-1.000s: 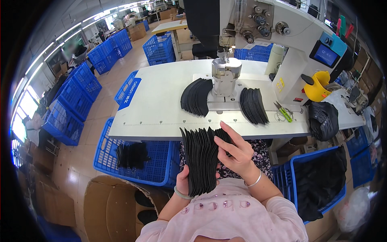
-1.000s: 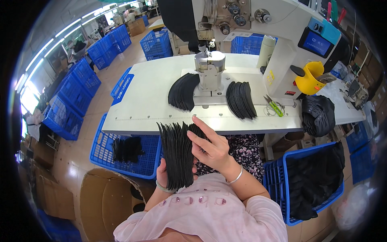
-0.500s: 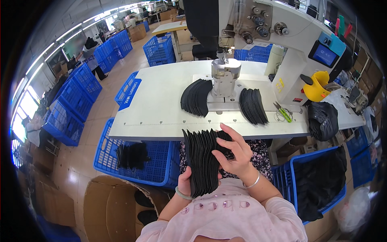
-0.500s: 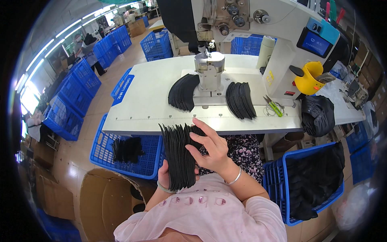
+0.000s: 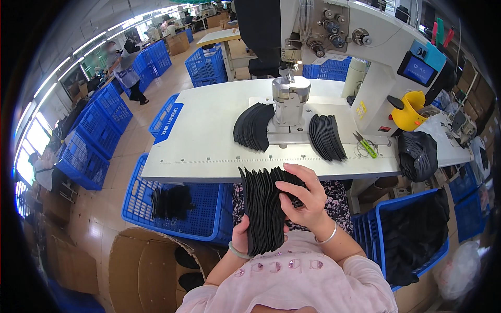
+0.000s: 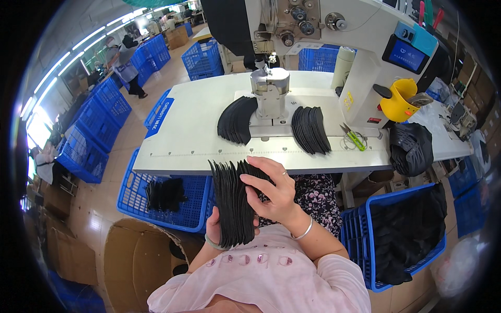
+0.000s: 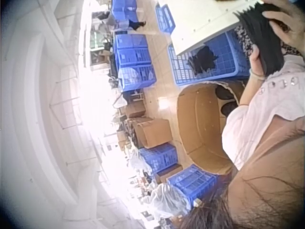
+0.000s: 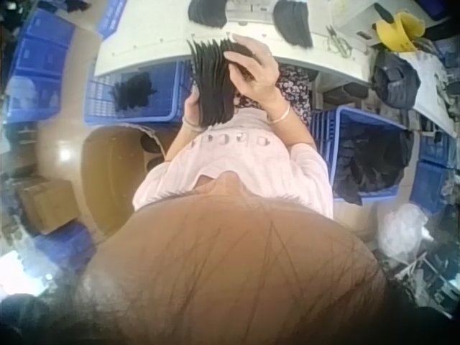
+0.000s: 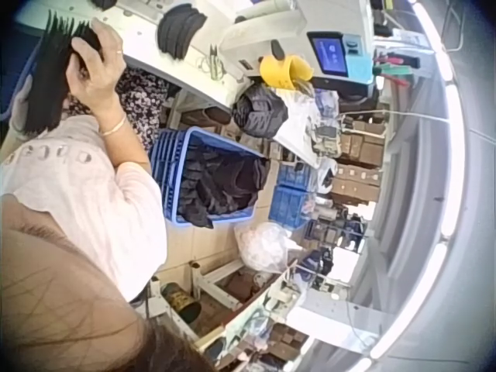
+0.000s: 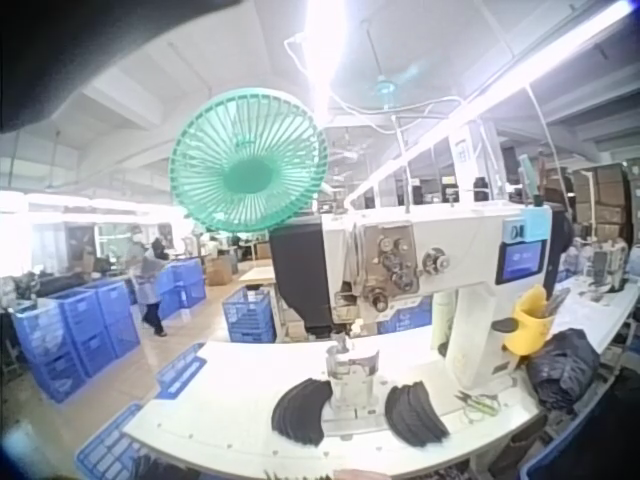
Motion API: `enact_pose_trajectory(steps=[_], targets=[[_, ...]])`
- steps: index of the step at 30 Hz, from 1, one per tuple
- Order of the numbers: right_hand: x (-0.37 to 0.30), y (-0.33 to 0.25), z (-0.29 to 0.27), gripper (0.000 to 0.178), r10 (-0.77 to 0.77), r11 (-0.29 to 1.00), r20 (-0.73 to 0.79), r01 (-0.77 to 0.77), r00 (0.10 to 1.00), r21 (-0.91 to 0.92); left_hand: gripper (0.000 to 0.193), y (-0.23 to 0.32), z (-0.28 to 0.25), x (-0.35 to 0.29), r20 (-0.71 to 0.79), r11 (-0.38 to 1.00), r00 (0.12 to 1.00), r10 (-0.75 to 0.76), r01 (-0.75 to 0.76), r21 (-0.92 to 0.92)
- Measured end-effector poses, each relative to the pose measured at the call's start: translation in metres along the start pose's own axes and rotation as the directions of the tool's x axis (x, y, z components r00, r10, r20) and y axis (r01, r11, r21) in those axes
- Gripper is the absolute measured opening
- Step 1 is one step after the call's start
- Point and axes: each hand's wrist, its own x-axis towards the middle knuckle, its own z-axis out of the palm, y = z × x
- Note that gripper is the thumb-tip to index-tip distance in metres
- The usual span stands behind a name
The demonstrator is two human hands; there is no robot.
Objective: Sewing and sorting shoe components using an industrial sewing machine.
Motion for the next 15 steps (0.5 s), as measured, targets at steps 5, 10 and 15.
enact_pose_trajectory(steps=[5,10,15], targets=[[0.006,-0.004,-0.004,0.020,0.042,0.999,0.015,-0.041,0.999,-0.012,0.087,0.001,0.010,0.002,-0.092,0.989,0.996,0.003,0.010,0.144],[0.007,-0.004,-0.003,0.017,0.037,0.998,0.012,-0.037,0.999,-0.058,0.088,-0.001,0.011,0.002,-0.131,0.975,0.991,-0.012,0.040,0.217],[0.003,-0.003,-0.002,0.018,0.208,0.976,0.023,-0.209,0.978,0.064,0.088,0.000,0.011,0.003,-0.127,0.972,0.992,-0.028,0.056,0.229]])
